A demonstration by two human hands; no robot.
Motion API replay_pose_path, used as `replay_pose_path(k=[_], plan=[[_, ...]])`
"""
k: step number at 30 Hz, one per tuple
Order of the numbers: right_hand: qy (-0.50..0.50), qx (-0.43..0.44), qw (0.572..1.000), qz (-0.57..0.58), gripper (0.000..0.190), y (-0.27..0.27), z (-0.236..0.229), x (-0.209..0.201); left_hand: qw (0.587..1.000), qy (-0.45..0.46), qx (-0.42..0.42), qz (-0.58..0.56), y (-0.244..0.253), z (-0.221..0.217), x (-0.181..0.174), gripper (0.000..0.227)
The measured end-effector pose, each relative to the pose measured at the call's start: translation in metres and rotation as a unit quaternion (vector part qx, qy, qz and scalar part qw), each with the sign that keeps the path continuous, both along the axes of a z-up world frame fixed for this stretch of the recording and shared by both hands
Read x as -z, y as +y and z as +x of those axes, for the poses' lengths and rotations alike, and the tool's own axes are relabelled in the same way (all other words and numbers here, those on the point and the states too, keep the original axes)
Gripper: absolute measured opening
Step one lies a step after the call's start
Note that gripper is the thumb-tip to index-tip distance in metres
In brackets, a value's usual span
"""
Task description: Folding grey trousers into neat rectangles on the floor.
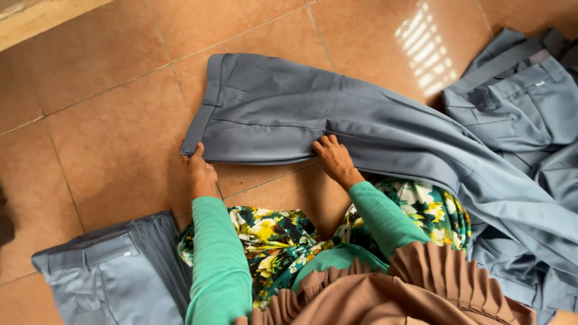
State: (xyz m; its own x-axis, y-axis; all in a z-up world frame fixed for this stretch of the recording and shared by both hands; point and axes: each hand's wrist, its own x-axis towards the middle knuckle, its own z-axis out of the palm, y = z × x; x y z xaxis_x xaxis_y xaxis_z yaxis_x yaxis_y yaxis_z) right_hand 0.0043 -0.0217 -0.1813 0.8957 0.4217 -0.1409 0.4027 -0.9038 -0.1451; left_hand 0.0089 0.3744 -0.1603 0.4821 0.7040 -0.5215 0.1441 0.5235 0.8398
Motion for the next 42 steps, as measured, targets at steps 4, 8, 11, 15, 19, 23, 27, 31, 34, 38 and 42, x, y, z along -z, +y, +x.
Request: replay_pose_path(k=[4, 8, 11, 15, 19, 23, 27, 31, 34, 38, 42], plan=[[-0.023, -0.032, 0.999, 0.028, 0.024, 0.053, 0.001, 0.007, 0.996, 0.015, -0.077, 0.031, 0.06, -0.033, 0.022, 0.065], [-0.047, -0.043, 0.992, 0.105, 0.017, 0.09, -0.002, 0.019, 0.982, 0.072, -0.146, 0.101, 0.048, -0.078, -0.013, 0.064], [-0.007, -0.029, 0.988, 0.149, 0.012, 0.1, -0.007, -0.012, 0.94, 0.182, -0.099, 0.273, -0.013, -0.097, -0.052, 0.061], [0.048, -0.02, 0.984, 0.168, 0.014, 0.106, -0.012, -0.013, 0.98, 0.133, 0.091, 0.117, -0.145, -0.107, -0.023, 0.047], [0.028, -0.016, 0.983, 0.182, 0.009, 0.104, -0.033, -0.061, 0.937, 0.198, 0.262, -0.117, -0.202, -0.088, -0.066, 0.093], [0.06, -0.024, 0.995, 0.075, 0.018, 0.084, -0.038, -0.058, 0.956, 0.202, 0.204, -0.061, -0.169, -0.063, 0.022, 0.082], [0.064, -0.006, 0.998, -0.024, 0.026, 0.05, -0.029, -0.048, 0.979, 0.182, 0.047, -0.084, -0.123, -0.043, 0.045, 0.084], [0.07, -0.008, 0.994, -0.078, 0.033, 0.014, -0.022, -0.043, 0.981, 0.188, 0.001, -0.043, -0.029, -0.037, 0.076, 0.085], [0.082, -0.009, 0.992, -0.1, 0.036, 0.012, -0.025, -0.068, 0.981, 0.182, -0.024, -0.066, 0.05, -0.053, 0.108, 0.083], [0.129, -0.027, 0.989, -0.071, 0.055, 0.021, -0.032, -0.07, 0.975, 0.171, -0.081, -0.113, 0.129, -0.099, 0.135, 0.084], [0.084, -0.033, 0.995, -0.042, 0.05, 0.027, -0.035, -0.056, 0.966, 0.16, -0.084, -0.185, 0.051, -0.111, 0.069, 0.075]])
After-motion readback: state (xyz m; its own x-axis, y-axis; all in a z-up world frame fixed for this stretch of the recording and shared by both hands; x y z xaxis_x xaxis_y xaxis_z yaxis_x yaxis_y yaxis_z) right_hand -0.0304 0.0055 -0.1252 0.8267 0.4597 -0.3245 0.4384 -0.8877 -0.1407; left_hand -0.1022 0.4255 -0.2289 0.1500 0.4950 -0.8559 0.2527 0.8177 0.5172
